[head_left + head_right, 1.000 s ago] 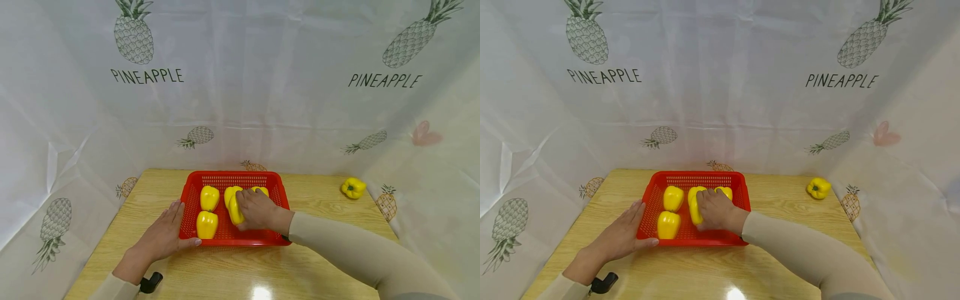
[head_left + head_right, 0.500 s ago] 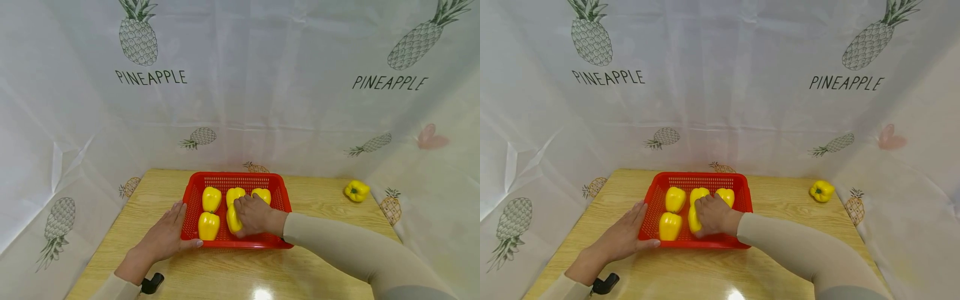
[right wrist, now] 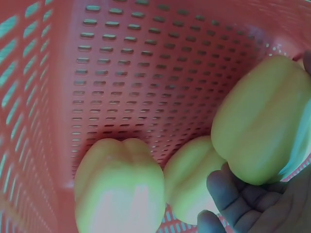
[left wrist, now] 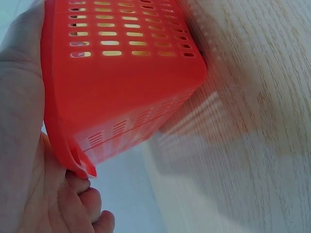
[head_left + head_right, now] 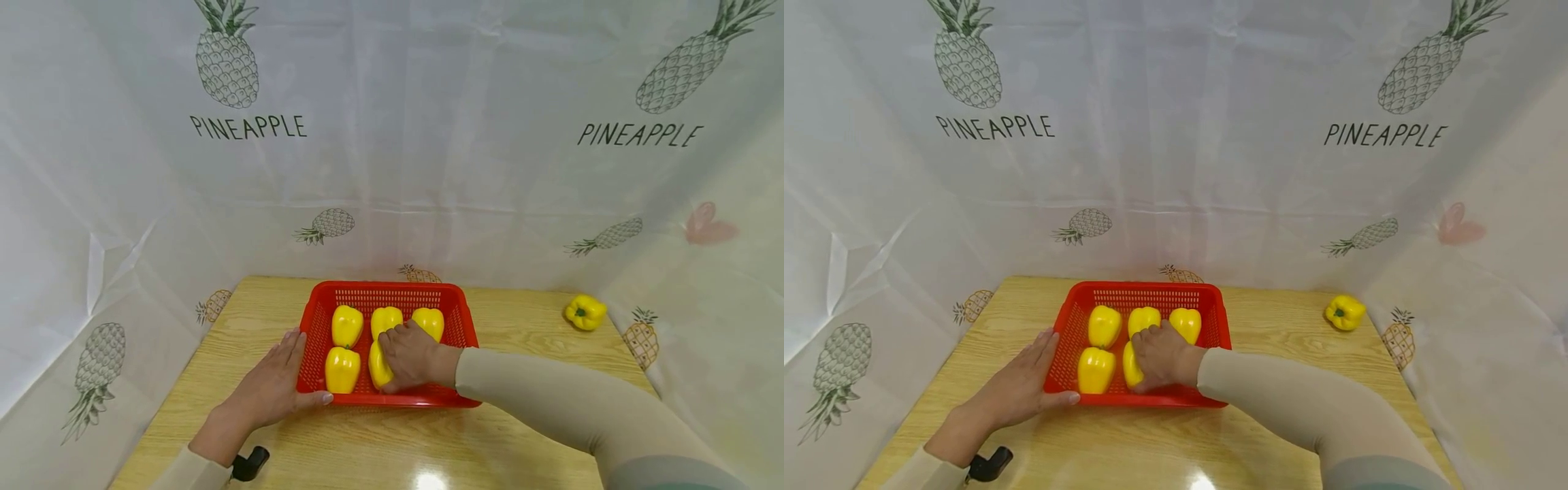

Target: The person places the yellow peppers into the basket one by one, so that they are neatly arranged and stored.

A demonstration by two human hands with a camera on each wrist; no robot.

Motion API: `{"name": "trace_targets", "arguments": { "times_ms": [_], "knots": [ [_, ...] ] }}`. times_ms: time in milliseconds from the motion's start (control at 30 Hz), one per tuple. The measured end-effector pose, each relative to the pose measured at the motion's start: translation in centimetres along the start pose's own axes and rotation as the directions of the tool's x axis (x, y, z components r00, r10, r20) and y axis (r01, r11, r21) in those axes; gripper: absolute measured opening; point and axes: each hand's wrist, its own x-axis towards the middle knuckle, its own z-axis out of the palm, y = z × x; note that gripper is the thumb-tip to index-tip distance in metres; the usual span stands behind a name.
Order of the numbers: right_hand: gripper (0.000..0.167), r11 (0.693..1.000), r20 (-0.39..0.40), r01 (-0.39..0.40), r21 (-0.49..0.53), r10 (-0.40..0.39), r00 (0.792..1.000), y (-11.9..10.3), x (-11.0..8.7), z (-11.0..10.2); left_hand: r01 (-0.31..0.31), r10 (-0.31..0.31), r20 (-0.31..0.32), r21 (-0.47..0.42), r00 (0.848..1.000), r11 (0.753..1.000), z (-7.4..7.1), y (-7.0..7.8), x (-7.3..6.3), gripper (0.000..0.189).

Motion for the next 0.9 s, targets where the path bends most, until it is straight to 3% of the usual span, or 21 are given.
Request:
{"name": "trace_targets", "arguments": {
  "times_ms": [400,633,900],
  "knots": [
    [0.092,0.999,-0.013,0.003,-0.049,-0.004,1.000,-0.74,-0.14,0.79,-0.010,0.010,-0.012,0.012,1.000,1.000,0.06,0.21,0.02,0.136],
    [0.093,1.000,-0.020,-0.006,-0.025,0.006,1.000,-0.79,-0.12,0.98,-0.010,0.010,-0.012,0.011,1.000,1.000,0.02,0.20,0.00,0.136],
    [0.103,0.999,-0.002,0.001,-0.045,-0.001,1.000,-0.73,-0.12,0.92,-0.011,0.012,-0.013,0.011,1.000,1.000,0.03,0.17,0.01,0.136]
  ]
}}
